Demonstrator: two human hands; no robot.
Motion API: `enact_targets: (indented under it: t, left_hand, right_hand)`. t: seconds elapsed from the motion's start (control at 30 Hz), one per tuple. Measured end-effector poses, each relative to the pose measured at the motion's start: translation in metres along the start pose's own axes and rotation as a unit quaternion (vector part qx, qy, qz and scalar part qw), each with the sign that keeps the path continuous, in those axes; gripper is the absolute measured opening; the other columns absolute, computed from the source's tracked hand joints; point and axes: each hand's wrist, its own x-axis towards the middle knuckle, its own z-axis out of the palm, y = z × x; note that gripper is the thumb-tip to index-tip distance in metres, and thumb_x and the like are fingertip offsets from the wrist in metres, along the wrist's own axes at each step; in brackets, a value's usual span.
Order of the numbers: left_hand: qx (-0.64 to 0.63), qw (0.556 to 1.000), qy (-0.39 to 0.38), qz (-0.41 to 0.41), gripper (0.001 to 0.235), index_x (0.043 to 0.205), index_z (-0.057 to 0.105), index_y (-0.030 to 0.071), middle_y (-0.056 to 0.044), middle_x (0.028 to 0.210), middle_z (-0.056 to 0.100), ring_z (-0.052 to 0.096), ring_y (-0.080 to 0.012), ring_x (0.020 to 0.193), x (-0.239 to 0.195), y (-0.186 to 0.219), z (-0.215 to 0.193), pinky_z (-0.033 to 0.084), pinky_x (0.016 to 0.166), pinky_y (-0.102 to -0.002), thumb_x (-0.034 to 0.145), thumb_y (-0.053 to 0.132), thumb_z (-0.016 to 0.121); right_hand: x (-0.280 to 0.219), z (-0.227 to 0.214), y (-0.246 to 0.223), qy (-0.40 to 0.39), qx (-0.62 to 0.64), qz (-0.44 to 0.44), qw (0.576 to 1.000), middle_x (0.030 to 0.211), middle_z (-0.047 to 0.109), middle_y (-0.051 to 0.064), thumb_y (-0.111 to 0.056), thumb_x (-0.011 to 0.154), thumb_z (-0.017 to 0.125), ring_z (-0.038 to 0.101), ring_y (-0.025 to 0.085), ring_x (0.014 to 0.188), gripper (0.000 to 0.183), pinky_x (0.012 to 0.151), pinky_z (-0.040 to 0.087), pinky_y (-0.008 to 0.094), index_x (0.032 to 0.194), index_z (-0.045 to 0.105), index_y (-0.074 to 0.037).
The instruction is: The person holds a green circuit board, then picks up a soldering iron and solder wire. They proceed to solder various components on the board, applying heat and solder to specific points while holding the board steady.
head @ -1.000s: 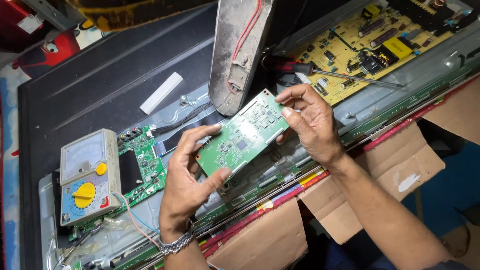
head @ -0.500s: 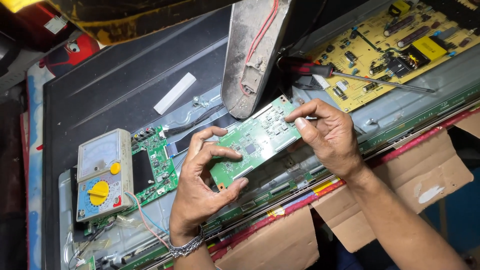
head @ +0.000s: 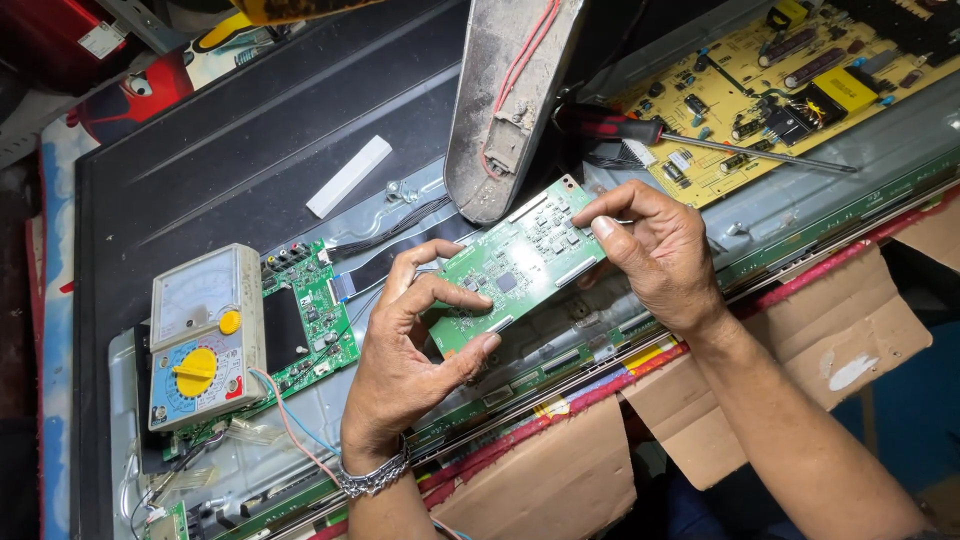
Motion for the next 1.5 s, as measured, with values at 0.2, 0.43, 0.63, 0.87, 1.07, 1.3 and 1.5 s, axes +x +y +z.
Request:
enact_targets:
  t: [0.2, 0.43, 0.63, 0.87, 1.07, 1.3, 1.5]
  left_hand:
    - [-0.007, 1.000, 0.015, 0.022, 0.029, 0.111, 0.068, 0.016, -0.015, 0.143, 0.048, 0.056, -0.0231, 0.130, 0.001, 0.002, 0.001, 0.053, 0.094, -0.032, 0.084, 0.015, 0.081]
    - [-0.001, 0.996, 0.070, 0.051, 0.056, 0.135, 0.054, 0.009, -0.018, 0.150, 0.042, 0.045, -0.0283, 0.145, 0.003, 0.003, 0.003, 0.053, 0.111, -0.031, 0.086, 0.013, 0.080]
    - [-0.014, 0.989, 0.122, 0.077, 0.064, 0.139, 0.049, 0.008, -0.017, 0.151, 0.043, 0.042, -0.0276, 0.149, 0.005, -0.003, 0.006, 0.035, 0.127, -0.037, 0.084, 0.006, 0.081]
    - [-0.173, 0.974, 0.144, -0.022, 0.082, 0.149, 0.037, 0.003, -0.017, 0.149, 0.048, 0.054, -0.0192, 0.132, 0.002, -0.001, 0.012, 0.048, 0.113, -0.032, 0.078, -0.008, 0.078]
    - [-0.187, 0.966, 0.164, -0.069, 0.096, 0.157, 0.027, 0.009, -0.016, 0.125, 0.066, 0.068, -0.0204, 0.109, 0.005, 0.004, 0.013, 0.058, 0.097, -0.032, 0.076, -0.011, 0.077]
    - [-0.172, 0.972, 0.155, -0.048, 0.104, 0.162, 0.020, 0.012, -0.016, 0.130, 0.061, 0.063, -0.0189, 0.111, 0.004, -0.004, 0.010, 0.056, 0.095, -0.030, 0.077, -0.011, 0.077]
    - [-0.197, 0.965, 0.161, -0.056, 0.103, 0.161, 0.021, 0.010, -0.017, 0.125, 0.064, 0.065, -0.0217, 0.110, 0.004, 0.002, 0.008, 0.055, 0.098, -0.033, 0.076, -0.012, 0.075]
  right_hand:
    - [0.001, -0.002, 0.003, 0.000, -0.037, -0.026, 0.999, 0.103, 0.065, 0.010, -0.015, 0.101, 0.057, 0.065, 0.017, 0.094, 0.019, 0.078, 0.062, 0.029, 0.108, 0.066, 0.000]
    - [0.000, -0.001, 0.005, -0.014, -0.001, 0.010, 1.000, 0.108, 0.061, 0.010, -0.015, 0.100, 0.060, 0.072, 0.018, 0.069, 0.020, 0.066, 0.070, 0.028, 0.114, 0.062, 0.000]
    - [-0.003, -0.002, 0.009, -0.012, -0.011, 0.014, 1.000, 0.108, 0.063, 0.007, -0.013, 0.101, 0.061, 0.078, 0.019, 0.071, 0.016, 0.064, 0.065, 0.024, 0.114, 0.061, -0.004]
    - [-0.003, -0.001, 0.008, 0.010, 0.035, 0.029, 0.999, 0.105, 0.060, 0.009, -0.013, 0.098, 0.063, 0.076, 0.023, 0.067, 0.023, 0.069, 0.069, 0.031, 0.118, 0.053, -0.007]
    - [0.000, 0.000, 0.006, 0.012, 0.050, 0.049, 0.997, 0.107, 0.049, 0.014, -0.008, 0.095, 0.064, 0.075, 0.022, 0.063, 0.037, 0.066, 0.066, 0.028, 0.126, 0.043, -0.008]
    - [0.001, 0.002, -0.005, -0.008, 0.019, 0.033, 0.999, 0.109, 0.058, 0.014, -0.012, 0.098, 0.061, 0.075, 0.020, 0.066, 0.051, 0.066, 0.063, 0.025, 0.144, 0.042, -0.007]
    - [0.000, 0.003, -0.008, -0.025, 0.000, 0.024, 0.999, 0.098, 0.054, 0.009, -0.009, 0.099, 0.060, 0.075, 0.018, 0.066, 0.058, 0.068, 0.062, 0.023, 0.153, 0.040, -0.005]
